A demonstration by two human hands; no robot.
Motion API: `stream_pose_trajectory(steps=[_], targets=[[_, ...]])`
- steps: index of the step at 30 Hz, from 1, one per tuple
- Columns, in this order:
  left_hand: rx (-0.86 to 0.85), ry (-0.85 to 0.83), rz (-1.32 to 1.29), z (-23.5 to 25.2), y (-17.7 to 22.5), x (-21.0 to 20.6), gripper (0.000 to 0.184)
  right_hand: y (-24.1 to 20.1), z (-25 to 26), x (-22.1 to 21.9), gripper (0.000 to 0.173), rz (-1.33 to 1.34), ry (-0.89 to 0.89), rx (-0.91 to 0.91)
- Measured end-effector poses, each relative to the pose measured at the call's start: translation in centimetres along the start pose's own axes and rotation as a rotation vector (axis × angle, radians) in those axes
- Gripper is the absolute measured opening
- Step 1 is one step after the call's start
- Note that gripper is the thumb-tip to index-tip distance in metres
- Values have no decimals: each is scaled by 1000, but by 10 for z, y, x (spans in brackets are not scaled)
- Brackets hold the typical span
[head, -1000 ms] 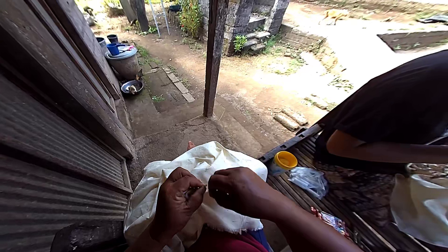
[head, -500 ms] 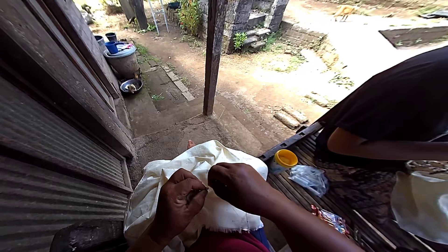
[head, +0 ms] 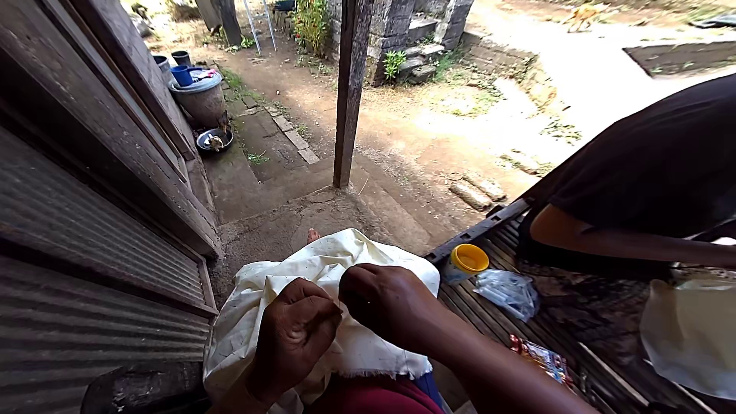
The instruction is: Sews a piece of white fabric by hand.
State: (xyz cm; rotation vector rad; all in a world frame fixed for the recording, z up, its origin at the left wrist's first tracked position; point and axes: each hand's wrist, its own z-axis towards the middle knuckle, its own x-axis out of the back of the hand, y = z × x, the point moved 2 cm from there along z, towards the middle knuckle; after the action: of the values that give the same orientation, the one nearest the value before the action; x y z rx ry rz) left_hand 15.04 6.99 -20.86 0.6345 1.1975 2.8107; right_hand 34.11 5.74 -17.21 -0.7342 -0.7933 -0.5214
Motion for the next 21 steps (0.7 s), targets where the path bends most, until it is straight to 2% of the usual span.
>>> stream_pose_trajectory(steps=[4,6,8,12,14,16,19,21], targets=[[1,-9,-6,0,-2,2,14,-4,-1,4,15,97,-69,188],[0,-24,-13,-1,0,0,13,-5,0,3,14,26,-11,116],[-9,-4,5,1,0,1,8,0,1,1,13,-26,-29,18],[-2,-11,-7,0,-3,2,13,-4,0,4,16,80,-68,191],[-4,-18,-15,-1,-1,0,11,-4,1,2,14,14,-8,98],[-19,4,3,1,-1,2,8,0,1,0,13,-33,-32,15],[-22,0,7,2,-3,4,11,-3,0,4,15,66,-88,184],[-13,-25,-19,0,-2,1,13,-6,1,5,14,55,-30,166]])
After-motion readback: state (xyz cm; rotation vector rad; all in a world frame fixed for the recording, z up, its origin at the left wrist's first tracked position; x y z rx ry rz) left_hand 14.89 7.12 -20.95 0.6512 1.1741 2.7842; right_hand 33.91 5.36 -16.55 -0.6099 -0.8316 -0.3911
